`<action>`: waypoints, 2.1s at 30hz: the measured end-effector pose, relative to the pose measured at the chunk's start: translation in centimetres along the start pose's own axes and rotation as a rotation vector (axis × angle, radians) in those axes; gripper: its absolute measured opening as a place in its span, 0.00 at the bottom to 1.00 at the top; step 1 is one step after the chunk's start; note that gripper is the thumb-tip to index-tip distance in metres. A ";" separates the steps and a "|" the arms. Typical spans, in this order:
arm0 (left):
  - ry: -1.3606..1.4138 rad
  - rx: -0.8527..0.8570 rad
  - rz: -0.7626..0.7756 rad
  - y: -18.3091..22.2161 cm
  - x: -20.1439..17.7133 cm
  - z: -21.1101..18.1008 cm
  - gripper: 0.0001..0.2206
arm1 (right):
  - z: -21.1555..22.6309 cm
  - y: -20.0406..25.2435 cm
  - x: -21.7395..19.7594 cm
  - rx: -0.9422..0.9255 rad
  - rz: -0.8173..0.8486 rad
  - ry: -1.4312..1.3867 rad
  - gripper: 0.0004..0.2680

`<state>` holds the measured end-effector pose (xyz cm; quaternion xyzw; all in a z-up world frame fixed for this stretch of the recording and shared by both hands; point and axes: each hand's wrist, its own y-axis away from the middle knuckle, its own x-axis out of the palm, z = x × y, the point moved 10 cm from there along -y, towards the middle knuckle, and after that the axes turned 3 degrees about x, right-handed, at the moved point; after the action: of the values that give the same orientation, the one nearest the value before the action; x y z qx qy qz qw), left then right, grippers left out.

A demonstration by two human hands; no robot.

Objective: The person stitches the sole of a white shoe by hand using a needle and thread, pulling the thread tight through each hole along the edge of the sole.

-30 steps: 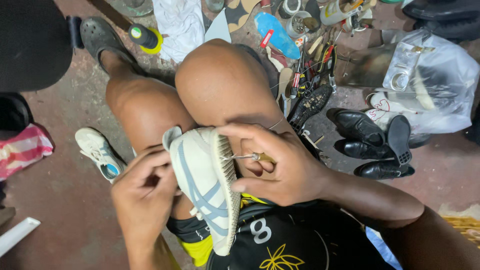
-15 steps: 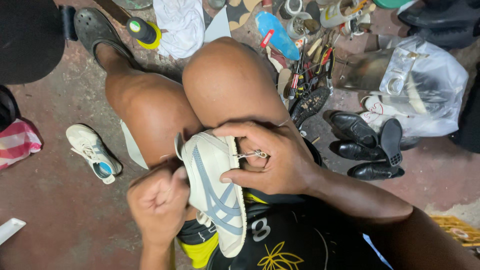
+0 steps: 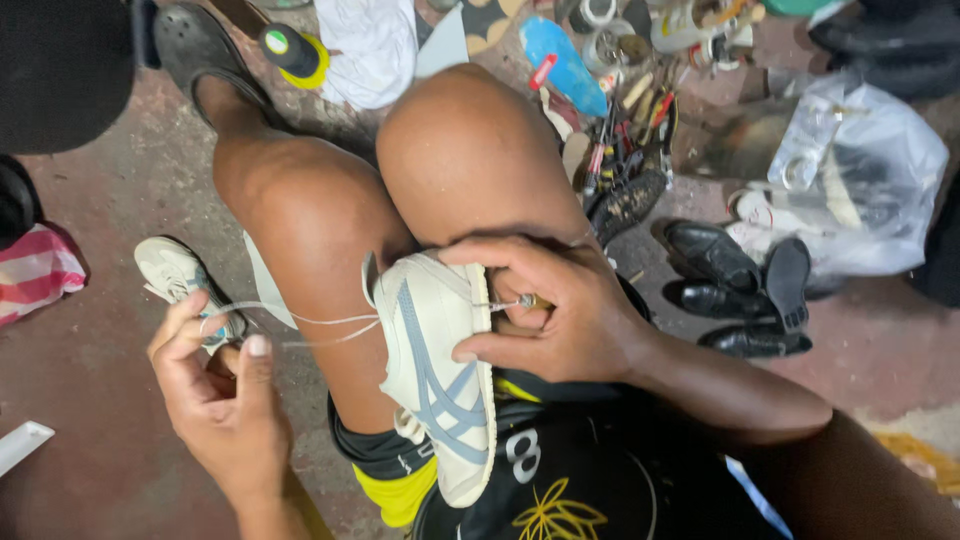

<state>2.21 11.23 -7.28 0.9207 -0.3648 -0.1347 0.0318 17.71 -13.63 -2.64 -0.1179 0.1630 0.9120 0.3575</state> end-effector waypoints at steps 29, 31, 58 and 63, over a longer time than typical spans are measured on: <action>-0.201 0.024 0.792 2.5 11.6 -2.1 0.07 | -1.2 1.1 -1.5 0.016 -0.023 0.239 0.31; -0.235 0.099 0.734 2.3 11.2 -2.8 0.10 | -1.8 0.9 -1.2 0.086 0.018 0.198 0.30; -0.268 0.194 0.627 2.5 11.2 -6.3 0.11 | -1.7 0.9 -4.1 -0.003 0.055 0.014 0.07; -0.213 0.159 0.586 2.7 11.7 -5.4 0.08 | 0.5 1.1 -4.2 -0.215 0.045 -0.697 0.09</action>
<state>10.05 1.10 -4.30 0.7568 -0.6251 -0.1865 -0.0414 19.87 -16.77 -0.55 0.1669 -0.0629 0.9170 0.3568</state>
